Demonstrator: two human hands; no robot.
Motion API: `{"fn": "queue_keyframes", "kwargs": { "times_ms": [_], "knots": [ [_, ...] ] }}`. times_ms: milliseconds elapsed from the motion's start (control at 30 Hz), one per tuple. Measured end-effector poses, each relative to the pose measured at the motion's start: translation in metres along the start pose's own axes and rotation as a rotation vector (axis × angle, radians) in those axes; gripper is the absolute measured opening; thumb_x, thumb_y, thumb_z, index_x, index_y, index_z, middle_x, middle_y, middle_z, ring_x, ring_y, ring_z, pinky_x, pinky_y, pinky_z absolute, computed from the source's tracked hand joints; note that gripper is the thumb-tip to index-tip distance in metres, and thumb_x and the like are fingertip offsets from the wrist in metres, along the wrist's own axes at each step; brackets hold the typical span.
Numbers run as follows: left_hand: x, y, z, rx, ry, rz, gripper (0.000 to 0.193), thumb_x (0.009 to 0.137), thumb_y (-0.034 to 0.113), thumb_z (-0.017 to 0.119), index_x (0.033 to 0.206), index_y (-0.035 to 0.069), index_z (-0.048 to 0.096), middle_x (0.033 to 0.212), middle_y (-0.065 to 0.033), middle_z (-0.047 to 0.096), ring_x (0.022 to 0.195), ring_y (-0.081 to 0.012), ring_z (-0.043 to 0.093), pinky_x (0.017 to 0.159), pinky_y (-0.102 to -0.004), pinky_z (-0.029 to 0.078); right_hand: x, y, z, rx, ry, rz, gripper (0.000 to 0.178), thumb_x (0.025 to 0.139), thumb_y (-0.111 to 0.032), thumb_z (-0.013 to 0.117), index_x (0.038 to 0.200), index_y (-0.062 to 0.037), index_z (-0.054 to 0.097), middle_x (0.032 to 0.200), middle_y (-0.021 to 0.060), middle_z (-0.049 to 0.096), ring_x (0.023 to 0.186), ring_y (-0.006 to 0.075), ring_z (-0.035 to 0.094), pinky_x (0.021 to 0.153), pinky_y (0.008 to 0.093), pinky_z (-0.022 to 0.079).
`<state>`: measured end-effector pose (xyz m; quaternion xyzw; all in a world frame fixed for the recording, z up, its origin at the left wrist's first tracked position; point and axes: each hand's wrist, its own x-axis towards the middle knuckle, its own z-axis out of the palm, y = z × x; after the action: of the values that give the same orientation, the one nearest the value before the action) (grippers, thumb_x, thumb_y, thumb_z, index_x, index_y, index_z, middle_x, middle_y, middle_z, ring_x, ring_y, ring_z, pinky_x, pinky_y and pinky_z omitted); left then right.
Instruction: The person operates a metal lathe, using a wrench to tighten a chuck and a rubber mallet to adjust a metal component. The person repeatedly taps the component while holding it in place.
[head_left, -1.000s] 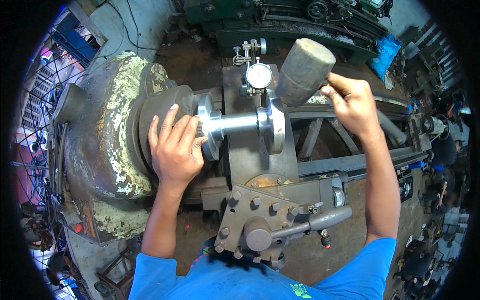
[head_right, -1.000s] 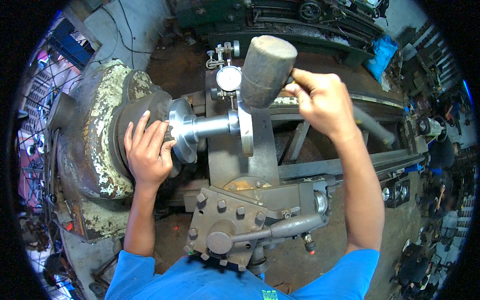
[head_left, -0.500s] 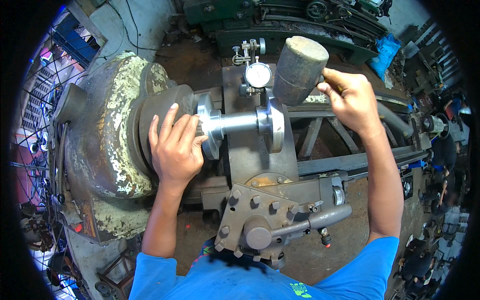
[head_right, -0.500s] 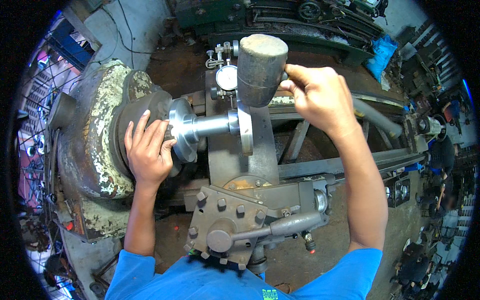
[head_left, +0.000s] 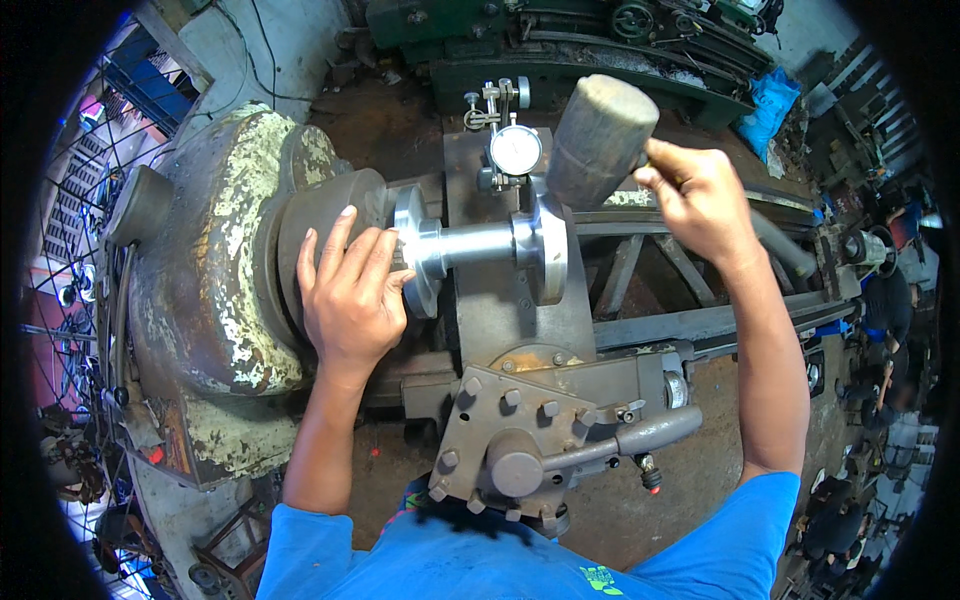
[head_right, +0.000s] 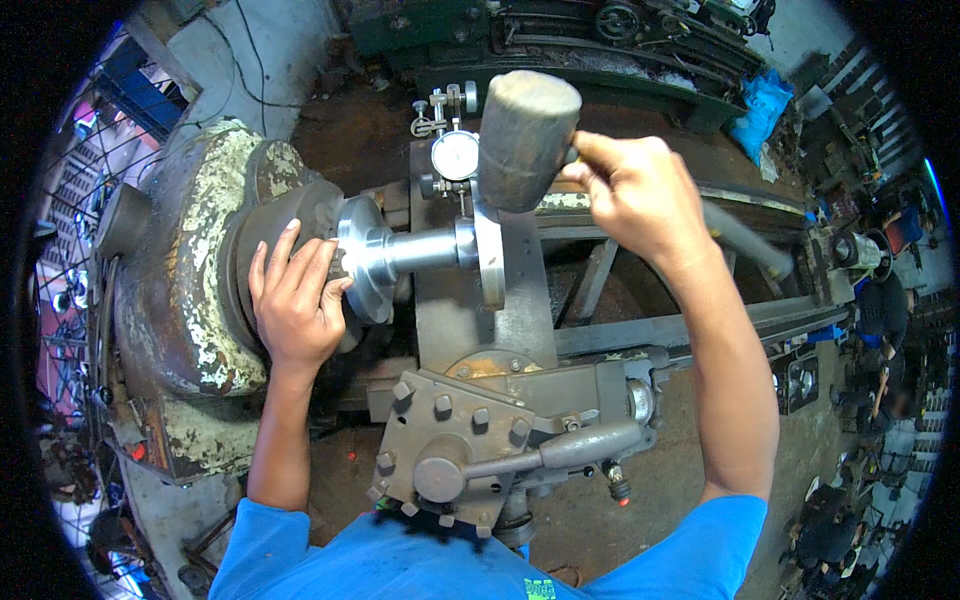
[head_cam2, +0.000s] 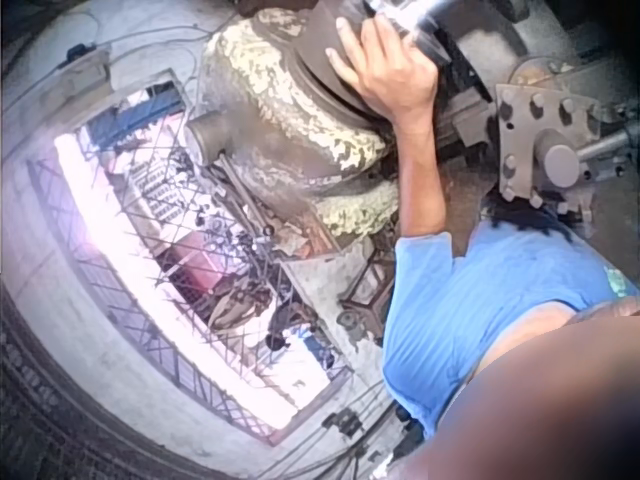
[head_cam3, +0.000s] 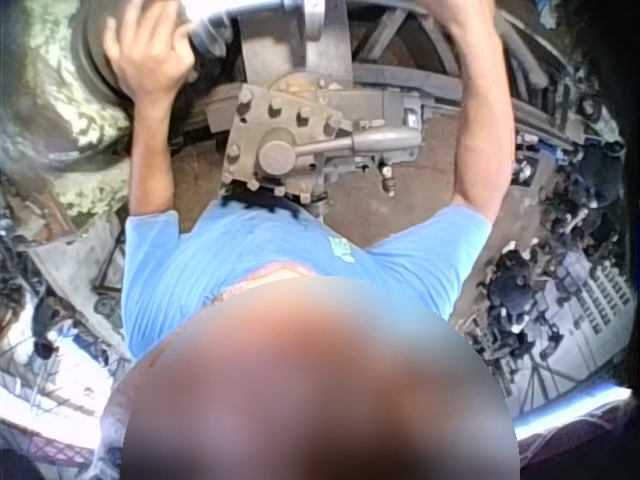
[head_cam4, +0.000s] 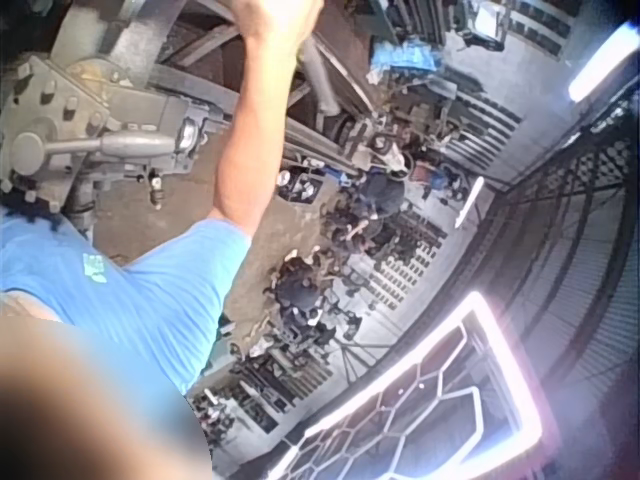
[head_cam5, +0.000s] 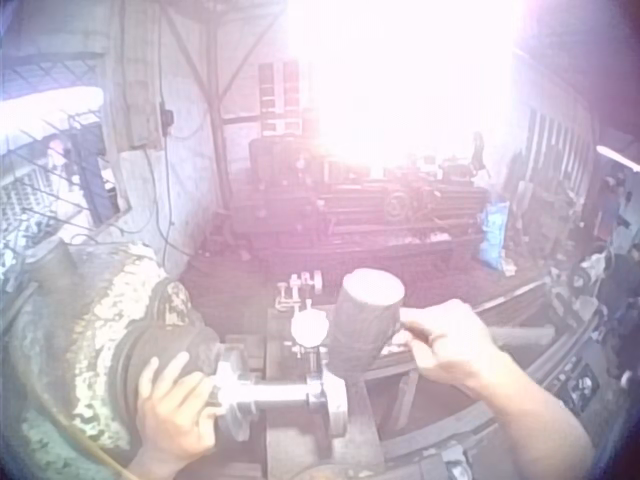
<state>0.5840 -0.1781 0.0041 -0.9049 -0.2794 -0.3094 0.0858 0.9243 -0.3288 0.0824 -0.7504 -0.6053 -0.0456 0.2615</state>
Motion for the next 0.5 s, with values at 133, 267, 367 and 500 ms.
{"fn": "queue_keyframes", "kwargs": {
  "times_ms": [133,267,367,500],
  "knots": [
    [-0.001,0.000,-0.001,-0.003,-0.008,-0.009,0.038,0.081,0.020,0.077,0.118,0.009,0.076,0.119,-0.0057,0.073,0.136,-0.0299,0.059,0.118,-0.0566,0.034,0.001,0.006,-0.016,-0.010,0.126,-0.084,0.024,0.092,-0.015,0.074,0.114,-0.0062,0.076,0.091,0.0188,0.076,0.077,0.0335,0.074,0.069,0.0383,0.056],
    [-0.001,0.000,0.001,0.005,-0.001,0.004,0.039,0.081,0.020,0.077,0.118,0.009,0.075,0.119,-0.0055,0.073,0.137,-0.0300,0.058,0.118,-0.0566,0.035,0.003,0.001,-0.025,0.191,0.248,-0.016,0.019,0.094,-0.009,0.072,0.111,0.0000,0.075,0.083,0.0164,0.075,0.071,0.0110,0.066,0.067,0.0316,0.053],
    [-0.001,0.000,0.001,0.010,-0.003,0.004,0.039,0.082,0.020,0.077,0.119,0.009,0.075,0.119,-0.0055,0.073,0.137,-0.0301,0.058,0.118,-0.0565,0.034,0.010,-0.007,-0.016,0.392,0.474,-0.029,0.018,0.092,-0.006,0.073,0.109,0.0018,0.076,0.083,0.0158,0.076,0.069,0.0110,0.064,0.066,0.0314,0.053],
    [-0.001,-0.001,0.001,0.008,-0.007,0.010,0.039,0.082,0.020,0.077,0.119,0.009,0.075,0.119,-0.0057,0.073,0.137,-0.0299,0.058,0.119,-0.0565,0.034,0.008,-0.011,-0.002,0.178,0.135,0.003,0.025,0.089,-0.006,0.073,0.113,-0.0035,0.077,0.083,0.0179,0.075,0.069,0.0241,0.073,0.067,0.0342,0.057]
  ]
}}
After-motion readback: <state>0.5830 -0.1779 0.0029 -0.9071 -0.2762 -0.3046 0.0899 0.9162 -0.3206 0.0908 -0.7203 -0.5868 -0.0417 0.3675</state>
